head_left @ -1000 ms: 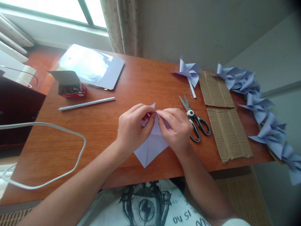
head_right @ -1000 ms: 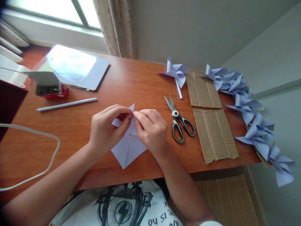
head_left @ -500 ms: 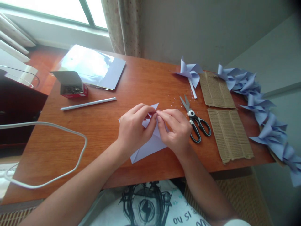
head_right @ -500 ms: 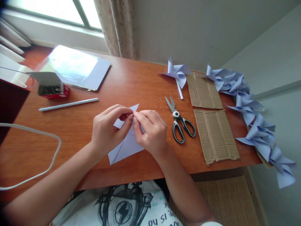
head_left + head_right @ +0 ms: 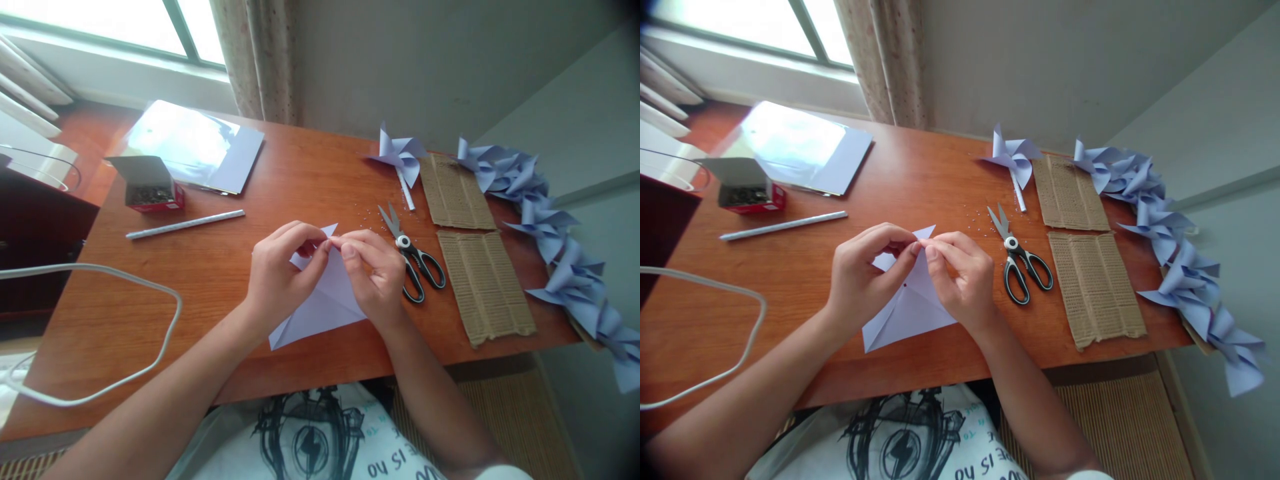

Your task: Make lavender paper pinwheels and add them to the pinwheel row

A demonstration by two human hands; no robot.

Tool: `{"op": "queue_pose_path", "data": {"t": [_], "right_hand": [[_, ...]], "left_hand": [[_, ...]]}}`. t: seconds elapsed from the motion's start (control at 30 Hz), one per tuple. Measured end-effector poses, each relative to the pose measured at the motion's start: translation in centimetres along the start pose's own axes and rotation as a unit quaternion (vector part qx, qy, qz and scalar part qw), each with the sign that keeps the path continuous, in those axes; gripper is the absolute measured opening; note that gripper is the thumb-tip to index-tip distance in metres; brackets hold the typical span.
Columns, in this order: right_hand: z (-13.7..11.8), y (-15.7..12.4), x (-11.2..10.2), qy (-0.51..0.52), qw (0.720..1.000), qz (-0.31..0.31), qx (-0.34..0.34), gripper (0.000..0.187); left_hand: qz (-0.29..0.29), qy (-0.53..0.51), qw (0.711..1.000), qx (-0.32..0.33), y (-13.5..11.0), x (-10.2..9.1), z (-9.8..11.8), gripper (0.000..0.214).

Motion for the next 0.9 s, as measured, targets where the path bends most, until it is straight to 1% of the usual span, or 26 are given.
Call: {"op": "queue_pose_path", "data": {"t": [0.17, 0.27, 0.4, 0.5, 0.57, 0.7, 0.9], "right_hand": [[0.0, 0.2, -0.2, 0.024, 0.999, -0.005, 0.021, 0.024], [0.3, 0.4, -0.3, 0.057, 0.997, -0.015, 0.058, 0.019], [1.1, 0.4, -0.4, 0.135, 0.981, -0.028, 0.139, 0.008], [1.7, 0.2, -0.3, 0.185, 0.966, -0.042, 0.175, 0.002], [1.9, 0.2, -0.2, 0.207, 0.958, -0.047, 0.193, 0.003], [2.0, 0.2, -0.2, 0.233, 0.948, -0.053, 0.209, 0.004], [1.8, 0.2, -0.2, 0.256, 0.943, -0.046, 0.21, 0.003]], "left_hand": [[-0.01, -0.011, 1.0, -0.014, 0.0, -0.1, 0.0, 0.006], [-0.015, -0.023, 0.999, -0.022, 0.1, -0.1, 0.0, 0.006], [-0.036, -0.032, 0.999, -0.017, 0.1, 0.0, 0.1, 0.007], [-0.049, -0.037, 0.998, -0.005, 0.1, 0.0, 0.2, 0.007], [-0.055, -0.039, 0.998, 0.003, 0.1, 0.0, 0.3, 0.006], [-0.058, -0.039, 0.997, 0.014, 0.1, 0.1, 0.4, 0.006], [-0.059, -0.044, 0.997, 0.016, 0.1, 0.1, 0.3, 0.005]]}}
Point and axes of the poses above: each hand's wrist, its own y-axis towards the middle knuckle, its own x-axis out of the palm, z = x × y, the point moved 2 cm from there along y, towards the middle knuckle
